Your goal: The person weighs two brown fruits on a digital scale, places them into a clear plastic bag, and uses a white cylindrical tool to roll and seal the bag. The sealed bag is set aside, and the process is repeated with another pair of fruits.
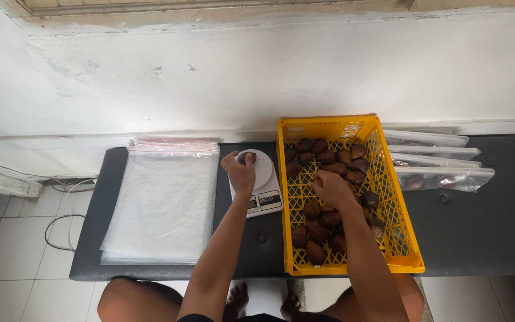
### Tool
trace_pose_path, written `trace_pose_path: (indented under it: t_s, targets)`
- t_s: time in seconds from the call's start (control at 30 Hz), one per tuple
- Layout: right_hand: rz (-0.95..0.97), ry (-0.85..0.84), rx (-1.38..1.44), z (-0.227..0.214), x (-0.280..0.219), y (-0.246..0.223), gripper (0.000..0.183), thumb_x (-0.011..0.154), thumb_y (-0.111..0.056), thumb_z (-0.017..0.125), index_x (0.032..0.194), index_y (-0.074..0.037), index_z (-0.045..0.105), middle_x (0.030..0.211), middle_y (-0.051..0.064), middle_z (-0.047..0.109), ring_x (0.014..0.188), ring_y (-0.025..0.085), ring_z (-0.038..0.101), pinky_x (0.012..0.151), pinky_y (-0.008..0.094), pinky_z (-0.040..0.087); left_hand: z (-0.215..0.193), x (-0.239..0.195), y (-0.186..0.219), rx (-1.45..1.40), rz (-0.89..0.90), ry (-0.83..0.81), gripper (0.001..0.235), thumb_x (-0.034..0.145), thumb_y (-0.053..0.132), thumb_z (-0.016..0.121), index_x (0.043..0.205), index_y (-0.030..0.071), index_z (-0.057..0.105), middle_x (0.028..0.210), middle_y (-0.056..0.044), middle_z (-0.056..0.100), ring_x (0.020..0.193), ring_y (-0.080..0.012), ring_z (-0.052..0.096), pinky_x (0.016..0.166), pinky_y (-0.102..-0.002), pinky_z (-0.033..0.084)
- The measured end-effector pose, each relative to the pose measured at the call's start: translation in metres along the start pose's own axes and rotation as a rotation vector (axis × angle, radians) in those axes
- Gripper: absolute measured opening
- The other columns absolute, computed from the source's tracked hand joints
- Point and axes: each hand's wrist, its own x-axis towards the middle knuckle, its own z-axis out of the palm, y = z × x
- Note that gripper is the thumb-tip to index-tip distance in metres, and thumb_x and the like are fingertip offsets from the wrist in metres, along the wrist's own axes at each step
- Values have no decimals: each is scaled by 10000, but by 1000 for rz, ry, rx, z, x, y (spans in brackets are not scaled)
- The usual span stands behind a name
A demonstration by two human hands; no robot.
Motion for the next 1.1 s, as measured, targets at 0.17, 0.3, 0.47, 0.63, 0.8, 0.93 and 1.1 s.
trace_pose_path:
  t_s: [0.17, 0.3, 0.47, 0.63, 0.8, 0.93, 1.1]
  targets:
    - [26, -292, -44, 9, 3, 6, 585, 791, -398, 842, 1238, -49, 699, 1090, 184, 729, 1070, 378, 704, 845, 514, 602, -2, -49, 46, -162, 269, -151, 246, 992, 191, 678, 1192, 77, 588, 1058, -111, 532, 904, -266, 642, 757, -360, 562]
    - [52, -448, -179, 26, 9, 13, 748, 685, -409, 966, 1292, -63, 700, 1238, 180, 649, 1116, 365, 677, 862, 462, 614, 2, -95, 67, -243, 545, -310, 203, 975, 142, 692, 1148, 104, 594, 1059, -89, 543, 964, -293, 610, 852, -420, 523]
    - [54, -452, -314, 27, 0, -20, 763, 729, -395, 946, 1327, -32, 642, 1375, 242, 511, 1104, 406, 665, 864, 511, 625, 3, -128, 46, 83, 704, -416, 198, 1024, 167, 597, 1209, 107, 561, 1165, -93, 534, 1163, -278, 543, 1008, -432, 419]
    - [79, -427, -303, 76, 30, 49, 680, 746, -298, 919, 1299, -3, 655, 1381, 230, 478, 1085, 426, 663, 853, 519, 621, 2, -132, 44, 314, 776, -446, 218, 977, 120, 625, 1181, 103, 552, 1174, -92, 524, 1202, -246, 497, 1046, -402, 366]
    - [29, -229, 80, 19, 11, 14, 511, 737, -256, 887, 1167, -11, 761, 1191, 218, 591, 1083, 397, 667, 885, 495, 592, 4, -131, 44, 386, 800, -423, 222, 994, 120, 601, 1207, 78, 552, 1213, -100, 512, 1236, -249, 474, 1044, -404, 384]
    - [62, -79, 354, -17, -21, -22, 561, 816, -322, 846, 1232, 35, 726, 1236, 268, 608, 1073, 401, 670, 900, 539, 566, 1, -132, 46, 398, 803, -430, 234, 1003, 221, 607, 1190, 87, 565, 1203, -95, 522, 1238, -244, 480, 1054, -406, 380]
    - [21, 41, 737, -18, -22, -14, 401, 983, -319, 752, 1106, 59, 701, 953, 218, 672, 925, 290, 675, 834, 438, 546, -3, -133, 46, 338, 801, -440, 460, 961, 419, 670, 1252, 80, 561, 1172, -100, 521, 1220, -242, 478, 1048, -414, 364]
